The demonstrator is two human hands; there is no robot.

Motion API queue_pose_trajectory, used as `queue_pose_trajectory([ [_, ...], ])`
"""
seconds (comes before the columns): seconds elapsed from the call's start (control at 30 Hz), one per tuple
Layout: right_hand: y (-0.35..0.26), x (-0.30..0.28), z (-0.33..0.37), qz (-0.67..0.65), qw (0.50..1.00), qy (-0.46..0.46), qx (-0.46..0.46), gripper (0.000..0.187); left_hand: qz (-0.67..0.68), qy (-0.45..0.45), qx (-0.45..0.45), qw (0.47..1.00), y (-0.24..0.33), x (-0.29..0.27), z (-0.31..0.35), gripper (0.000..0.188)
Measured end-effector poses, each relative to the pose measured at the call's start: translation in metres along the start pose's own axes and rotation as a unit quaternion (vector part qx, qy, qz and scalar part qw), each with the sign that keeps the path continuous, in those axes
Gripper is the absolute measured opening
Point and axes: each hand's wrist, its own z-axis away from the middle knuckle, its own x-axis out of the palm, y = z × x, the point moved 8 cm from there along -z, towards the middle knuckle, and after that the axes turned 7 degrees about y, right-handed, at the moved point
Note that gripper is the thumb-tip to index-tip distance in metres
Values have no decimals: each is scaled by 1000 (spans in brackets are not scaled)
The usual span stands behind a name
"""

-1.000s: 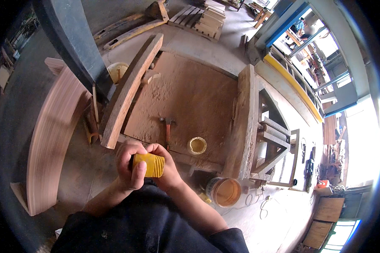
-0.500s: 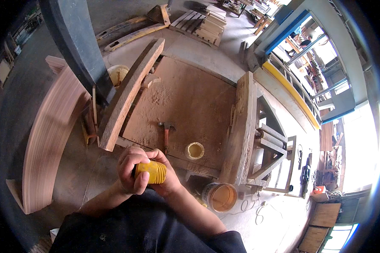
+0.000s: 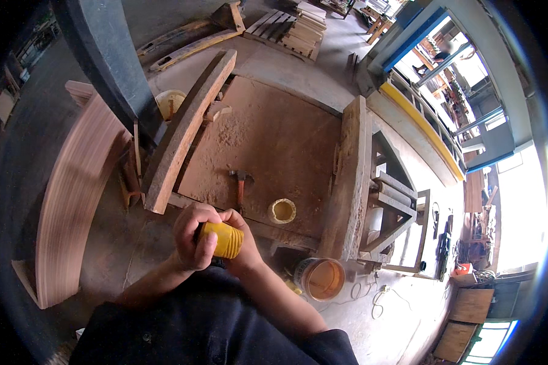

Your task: The person uses a handheld orbital sander to smooth the surfaces of wooden chair frames. They pick up a chair frame from a stack, sand multiple legs and rails, then place the frame on the floor. The person repeats this process with another chair frame.

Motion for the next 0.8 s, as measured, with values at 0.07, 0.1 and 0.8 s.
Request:
queue_pose_trajectory([
  [0.07, -13, 7, 3, 92, 995, 3, -42, 23, 21, 16, -41, 999, -10, -1, 4, 25],
  [0.1, -20, 9, 3, 138, 988, 4, -64, 27, 30, 21, -33, 999, -9, -2, 2, 26],
  [0.8, -117, 85, 31, 563, 709, 40, -422, 31, 462, 110, -496, 727, -84, 7, 27, 56],
])
